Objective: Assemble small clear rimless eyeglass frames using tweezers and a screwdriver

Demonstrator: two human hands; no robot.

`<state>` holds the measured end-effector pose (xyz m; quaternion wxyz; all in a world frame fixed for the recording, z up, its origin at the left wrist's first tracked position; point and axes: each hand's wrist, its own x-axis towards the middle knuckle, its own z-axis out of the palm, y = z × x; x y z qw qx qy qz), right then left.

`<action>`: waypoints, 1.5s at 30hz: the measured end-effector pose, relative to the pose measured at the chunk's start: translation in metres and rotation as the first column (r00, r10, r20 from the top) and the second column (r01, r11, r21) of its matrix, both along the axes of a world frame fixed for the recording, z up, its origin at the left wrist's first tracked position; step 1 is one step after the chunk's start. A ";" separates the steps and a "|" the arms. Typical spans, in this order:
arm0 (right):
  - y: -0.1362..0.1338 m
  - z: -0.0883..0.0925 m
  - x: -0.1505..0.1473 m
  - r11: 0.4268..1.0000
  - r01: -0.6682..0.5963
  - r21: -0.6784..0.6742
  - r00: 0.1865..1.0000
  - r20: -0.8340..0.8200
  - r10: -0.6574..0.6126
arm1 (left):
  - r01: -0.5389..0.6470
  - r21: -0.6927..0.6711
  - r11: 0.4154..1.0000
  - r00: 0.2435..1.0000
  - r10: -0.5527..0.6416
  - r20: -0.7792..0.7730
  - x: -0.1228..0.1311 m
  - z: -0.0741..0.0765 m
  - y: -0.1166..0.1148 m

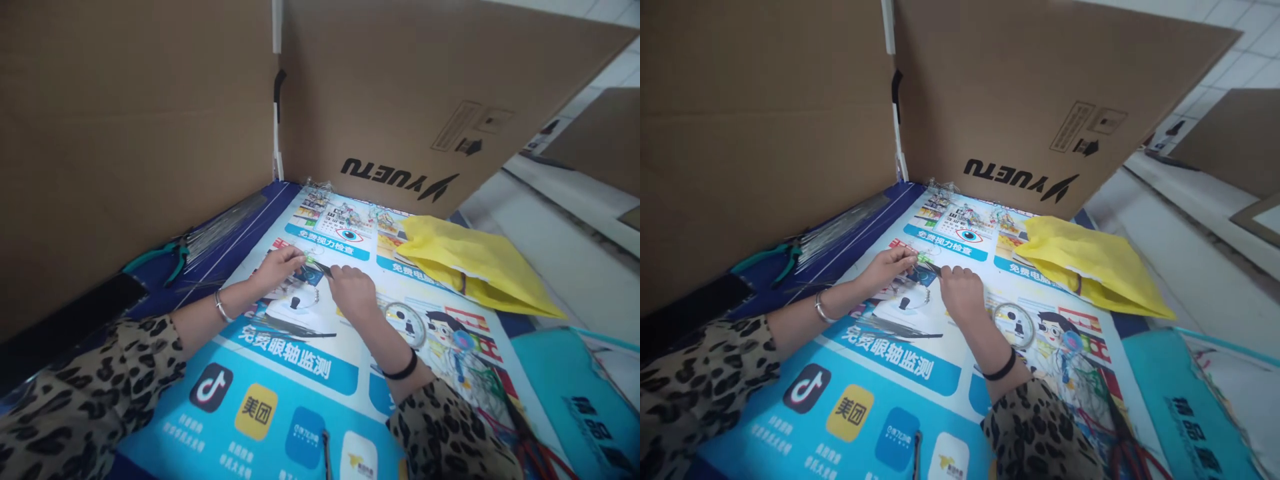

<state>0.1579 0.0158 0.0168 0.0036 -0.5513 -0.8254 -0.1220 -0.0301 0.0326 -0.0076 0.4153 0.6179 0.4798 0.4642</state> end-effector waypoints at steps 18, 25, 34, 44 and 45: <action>0.015 -0.016 0.002 0.984 -0.173 -0.046 0.919 -0.366 0.145 | 0.021 0.208 0.978 0.967 0.033 -0.252 -0.002 0.008 -0.010; 0.012 -0.015 -0.003 0.983 -0.162 -0.085 0.943 -0.308 0.129 | 0.036 0.315 0.948 0.942 0.073 -0.327 -0.002 0.004 -0.007; 0.016 -0.017 0.000 0.965 -0.240 -0.106 0.921 -0.339 0.192 | 0.086 0.373 0.924 0.971 0.005 -0.237 -0.003 0.007 -0.004; 0.016 -0.022 0.002 0.957 -0.280 -0.071 0.908 -0.343 0.240 | 0.171 0.394 0.903 0.969 -0.081 -0.234 0.002 0.006 -0.007; 0.015 -0.023 0.002 0.961 -0.267 -0.065 0.913 -0.335 0.231 | 0.175 0.391 0.904 0.968 -0.085 -0.237 0.001 0.007 -0.008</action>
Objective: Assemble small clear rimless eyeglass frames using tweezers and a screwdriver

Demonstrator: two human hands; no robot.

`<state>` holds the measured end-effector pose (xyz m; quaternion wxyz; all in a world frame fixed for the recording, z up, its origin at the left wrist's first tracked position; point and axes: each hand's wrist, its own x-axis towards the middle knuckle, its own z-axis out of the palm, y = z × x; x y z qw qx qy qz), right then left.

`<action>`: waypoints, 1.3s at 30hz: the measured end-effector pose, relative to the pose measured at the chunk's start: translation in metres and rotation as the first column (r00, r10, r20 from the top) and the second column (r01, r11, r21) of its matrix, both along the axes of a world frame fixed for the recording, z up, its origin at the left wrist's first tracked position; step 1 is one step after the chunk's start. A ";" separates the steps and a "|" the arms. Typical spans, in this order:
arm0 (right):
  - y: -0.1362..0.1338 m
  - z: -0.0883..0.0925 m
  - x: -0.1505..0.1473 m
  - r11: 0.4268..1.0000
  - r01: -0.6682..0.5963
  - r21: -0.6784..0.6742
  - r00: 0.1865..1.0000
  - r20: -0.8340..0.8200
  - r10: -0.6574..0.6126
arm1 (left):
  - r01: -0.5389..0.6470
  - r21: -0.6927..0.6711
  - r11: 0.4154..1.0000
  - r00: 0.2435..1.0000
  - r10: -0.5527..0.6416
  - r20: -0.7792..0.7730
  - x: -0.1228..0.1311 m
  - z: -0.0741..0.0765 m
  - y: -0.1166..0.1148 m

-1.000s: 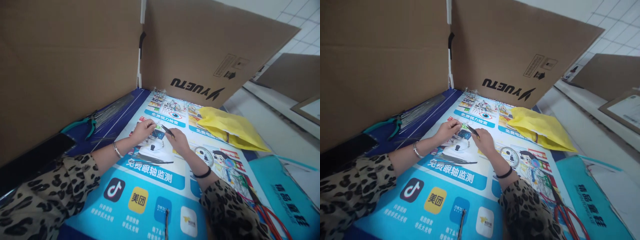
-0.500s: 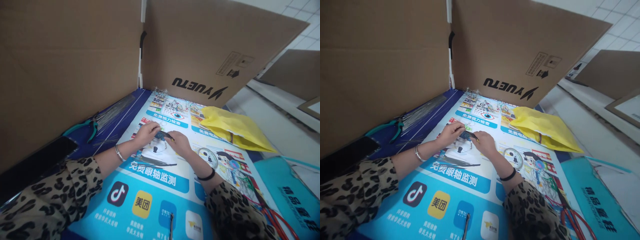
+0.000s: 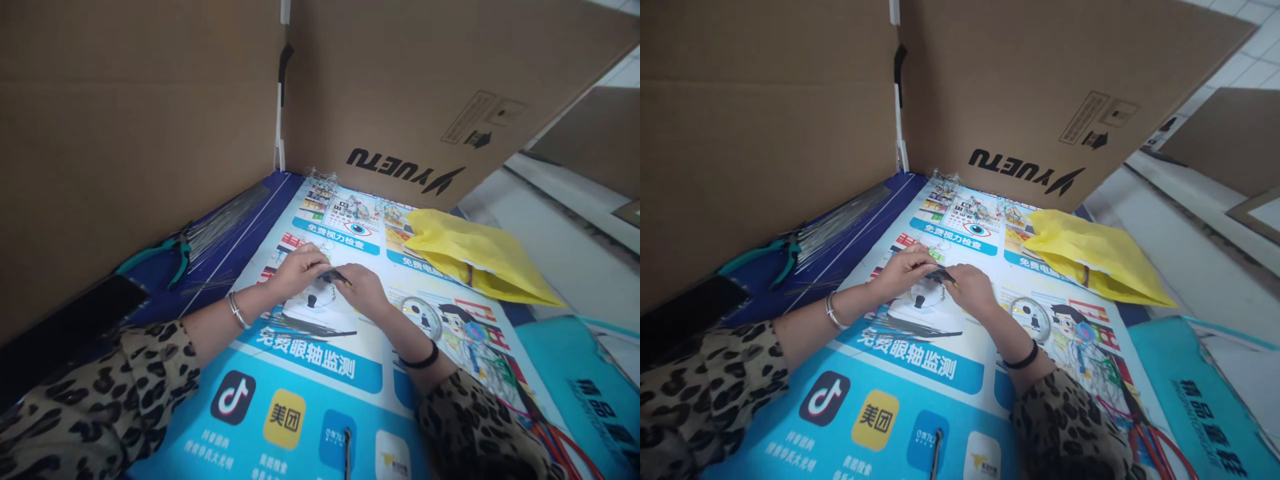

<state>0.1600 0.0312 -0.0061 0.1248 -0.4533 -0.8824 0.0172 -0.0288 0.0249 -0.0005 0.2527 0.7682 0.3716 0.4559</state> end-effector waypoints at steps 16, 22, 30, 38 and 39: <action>-0.007 -0.009 0.010 0.987 0.110 0.117 0.993 -0.054 -0.104 | -0.040 0.069 0.997 0.867 0.068 -0.494 -0.009 -0.005 -0.003; -0.008 -0.009 0.011 0.990 0.089 0.110 0.995 -0.051 -0.084 | -0.033 0.071 0.997 0.854 0.065 -0.515 -0.006 -0.005 -0.007; -0.007 -0.008 0.012 0.994 0.072 0.081 0.997 -0.025 -0.070 | -0.014 0.029 0.999 0.859 0.027 -0.511 -0.004 -0.005 -0.005; -0.006 -0.012 0.018 0.990 0.079 0.120 0.984 -0.169 -0.058 | -0.139 -0.023 0.990 0.855 0.108 -0.507 -0.003 -0.002 -0.006; -0.006 -0.013 0.018 0.990 0.075 0.119 0.984 -0.172 -0.054 | -0.140 -0.047 0.989 0.865 0.099 -0.491 -0.003 -0.002 -0.006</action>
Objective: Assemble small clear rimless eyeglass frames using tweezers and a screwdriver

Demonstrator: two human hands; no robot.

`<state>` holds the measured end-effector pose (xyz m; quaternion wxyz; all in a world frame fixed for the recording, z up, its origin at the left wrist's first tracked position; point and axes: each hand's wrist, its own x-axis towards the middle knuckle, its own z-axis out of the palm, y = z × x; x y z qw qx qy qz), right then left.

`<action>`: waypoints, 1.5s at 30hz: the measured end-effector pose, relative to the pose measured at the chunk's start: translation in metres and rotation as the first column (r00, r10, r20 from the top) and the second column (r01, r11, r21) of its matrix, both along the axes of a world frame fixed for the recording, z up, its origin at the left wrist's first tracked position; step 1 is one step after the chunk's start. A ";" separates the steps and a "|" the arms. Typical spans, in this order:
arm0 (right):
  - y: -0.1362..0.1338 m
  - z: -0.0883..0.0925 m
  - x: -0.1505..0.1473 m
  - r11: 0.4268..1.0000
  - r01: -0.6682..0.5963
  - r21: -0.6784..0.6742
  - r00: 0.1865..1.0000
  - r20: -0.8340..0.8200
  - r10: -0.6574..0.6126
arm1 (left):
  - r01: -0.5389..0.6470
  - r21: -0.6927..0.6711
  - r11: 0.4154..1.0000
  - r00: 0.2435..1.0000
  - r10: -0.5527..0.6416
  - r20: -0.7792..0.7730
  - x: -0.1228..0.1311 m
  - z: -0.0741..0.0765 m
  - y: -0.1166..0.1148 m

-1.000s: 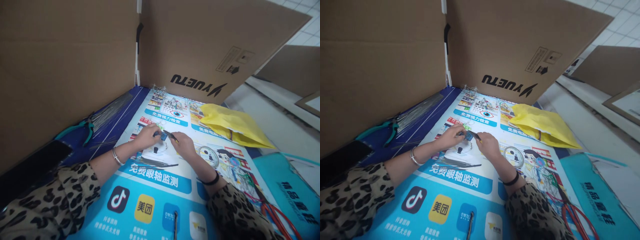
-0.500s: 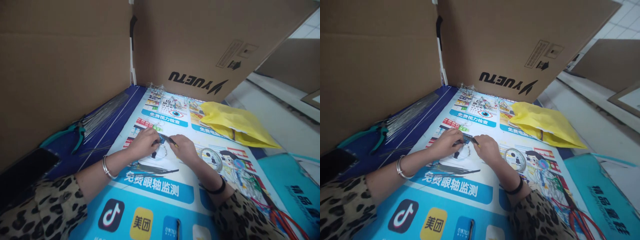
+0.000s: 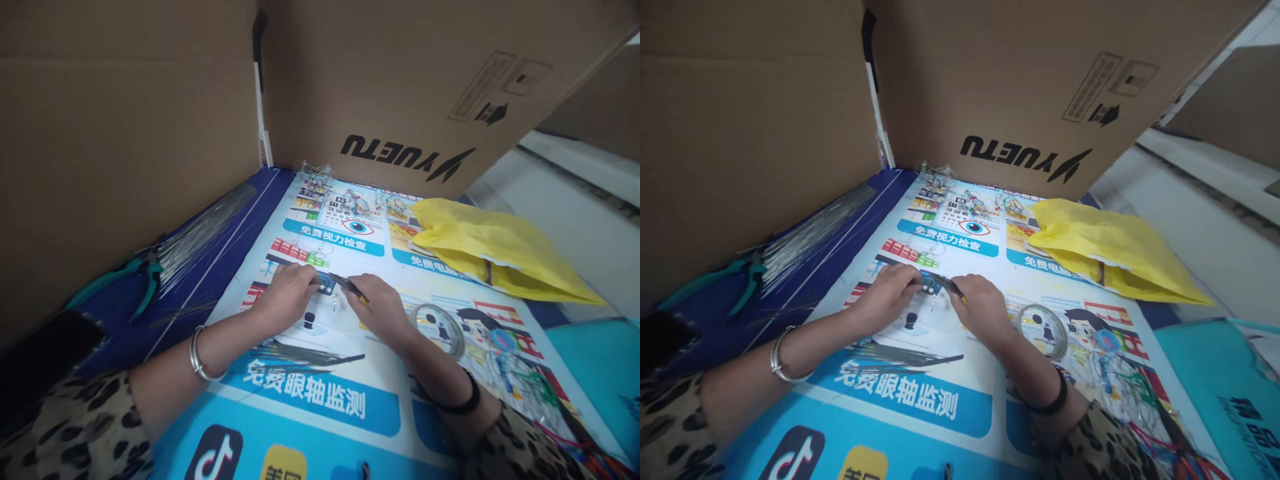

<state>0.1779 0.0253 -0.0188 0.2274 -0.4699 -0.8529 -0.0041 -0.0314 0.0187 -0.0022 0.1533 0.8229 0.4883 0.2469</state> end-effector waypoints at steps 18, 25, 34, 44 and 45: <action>-0.004 0.004 -0.003 0.999 -0.014 -0.039 0.997 0.077 0.017 | 0.080 0.001 0.997 0.988 -0.080 0.131 0.001 -0.005 0.000; -0.004 0.004 -0.005 0.999 -0.031 -0.041 0.994 0.107 0.036 | 0.042 -0.041 0.998 0.988 -0.035 0.152 0.001 -0.002 -0.001; -0.006 0.008 -0.007 0.999 -0.021 -0.049 0.986 0.166 0.029 | 0.013 -0.121 0.993 0.976 0.014 0.219 0.000 0.003 -0.003; -0.006 0.006 -0.006 0.999 0.015 -0.049 0.988 0.154 -0.007 | 0.046 -0.186 0.981 0.960 0.008 0.281 -0.001 0.008 -0.004; -0.006 0.006 -0.006 0.999 0.015 -0.052 0.988 0.154 -0.007 | 0.039 -0.190 0.981 0.959 0.017 0.284 -0.001 0.008 -0.004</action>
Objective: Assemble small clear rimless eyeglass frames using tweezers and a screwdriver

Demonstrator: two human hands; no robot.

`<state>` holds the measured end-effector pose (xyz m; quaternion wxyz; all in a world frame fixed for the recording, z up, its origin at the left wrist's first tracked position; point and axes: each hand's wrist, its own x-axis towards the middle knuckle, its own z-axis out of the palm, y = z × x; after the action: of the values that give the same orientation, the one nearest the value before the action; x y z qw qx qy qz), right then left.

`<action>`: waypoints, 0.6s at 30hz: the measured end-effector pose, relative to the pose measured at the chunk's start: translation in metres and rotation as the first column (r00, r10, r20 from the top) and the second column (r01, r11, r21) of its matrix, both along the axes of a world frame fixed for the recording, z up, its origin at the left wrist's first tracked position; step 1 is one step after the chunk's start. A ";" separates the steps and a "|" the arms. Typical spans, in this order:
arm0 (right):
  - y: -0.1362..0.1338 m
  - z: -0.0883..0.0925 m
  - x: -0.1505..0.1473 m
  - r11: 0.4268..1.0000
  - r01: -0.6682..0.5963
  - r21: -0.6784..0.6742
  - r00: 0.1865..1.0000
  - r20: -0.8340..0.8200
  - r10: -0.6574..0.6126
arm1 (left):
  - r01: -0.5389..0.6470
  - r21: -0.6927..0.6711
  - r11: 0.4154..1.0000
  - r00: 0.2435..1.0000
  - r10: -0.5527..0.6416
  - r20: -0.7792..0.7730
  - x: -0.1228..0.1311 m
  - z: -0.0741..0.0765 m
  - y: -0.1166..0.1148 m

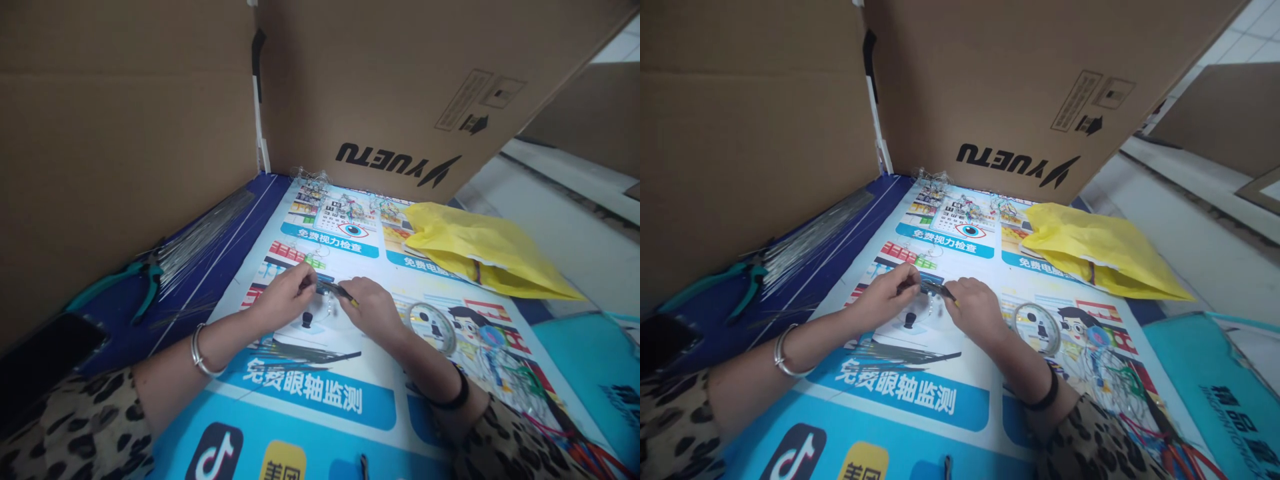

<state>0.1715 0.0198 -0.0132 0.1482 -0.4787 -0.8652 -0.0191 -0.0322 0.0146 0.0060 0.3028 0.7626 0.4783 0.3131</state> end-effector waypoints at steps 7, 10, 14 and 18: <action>-0.001 0.002 -0.001 1.000 0.007 0.001 1.000 0.012 -0.007 | -0.028 -0.014 1.000 0.999 0.028 0.038 0.000 -0.001 0.000; -0.001 0.004 -0.001 0.999 -0.002 -0.032 1.000 0.012 0.003 | -0.032 -0.006 0.999 0.999 0.033 0.042 0.000 -0.001 0.000; 0.000 0.004 -0.001 0.999 -0.015 -0.051 1.000 -0.016 0.014 | -0.032 0.002 0.999 0.999 0.032 0.036 0.000 -0.001 0.000; 0.001 0.005 -0.001 0.997 -0.020 -0.073 0.999 -0.051 0.016 | -0.034 0.017 0.999 0.999 0.034 0.021 0.000 -0.002 0.000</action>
<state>0.1706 0.0206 -0.0086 0.1523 -0.4763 -0.8656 0.0263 -0.0319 0.0144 0.0044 0.2957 0.7536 0.4853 0.3303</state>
